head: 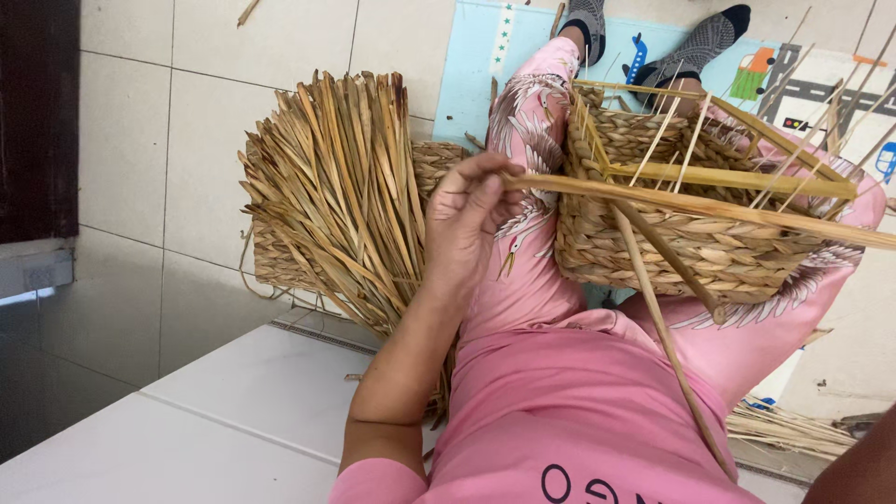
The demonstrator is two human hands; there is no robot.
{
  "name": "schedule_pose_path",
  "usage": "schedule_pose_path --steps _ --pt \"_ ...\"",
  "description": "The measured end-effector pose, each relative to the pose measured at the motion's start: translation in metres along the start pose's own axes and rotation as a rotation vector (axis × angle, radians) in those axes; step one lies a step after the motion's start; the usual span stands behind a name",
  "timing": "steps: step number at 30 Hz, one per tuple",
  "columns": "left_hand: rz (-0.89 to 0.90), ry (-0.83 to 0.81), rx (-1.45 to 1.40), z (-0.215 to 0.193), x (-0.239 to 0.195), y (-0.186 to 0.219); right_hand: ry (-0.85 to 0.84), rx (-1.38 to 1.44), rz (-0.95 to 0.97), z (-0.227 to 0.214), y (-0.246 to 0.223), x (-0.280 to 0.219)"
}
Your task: The person sits on the floor and weaves a rectangular basket using dried palm leaves. They interlace the leaves through a wooden frame, pulling them tight to form the basket's walls. The person occasionally reaches for more leaves from a pile beside them.
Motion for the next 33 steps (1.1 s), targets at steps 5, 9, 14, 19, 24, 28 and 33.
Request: schedule_pose_path --steps 5,9,14,19,24,28,33 --pt "-0.038 0.020 0.151 0.004 -0.001 -0.007 -0.130 -0.072 -0.124 0.013 -0.023 0.006" --pt "-0.059 -0.109 0.261 0.047 0.003 -0.023 -0.441 0.019 -0.322 0.070 -0.064 0.009" --pt "-0.067 -0.281 0.382 0.096 0.000 -0.029 -0.513 -0.443 -0.735 0.141 -0.100 0.016" --pt "-0.135 -0.348 0.370 0.108 0.009 -0.030 -0.419 -0.608 -0.840 0.146 -0.108 0.015" --pt "-0.132 -0.510 0.242 0.113 0.011 -0.025 -0.341 -0.597 -0.880 0.144 -0.121 0.012" --pt "-0.113 -0.552 0.343 0.104 0.008 -0.031 -0.303 -0.540 -0.844 0.143 -0.108 0.007" --pt "0.131 -0.295 0.866 0.062 0.035 -0.019 -0.227 -0.593 -0.765 0.125 -0.069 0.008"
Point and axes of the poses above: each hand's wrist, its own x-axis towards the middle knuckle, its own z-axis out of the palm, y = z × x, the point moved 8 cm from there along x, towards the middle knuckle, and after that the axes turned 5 degrees about -z, right-handed, at the moved point
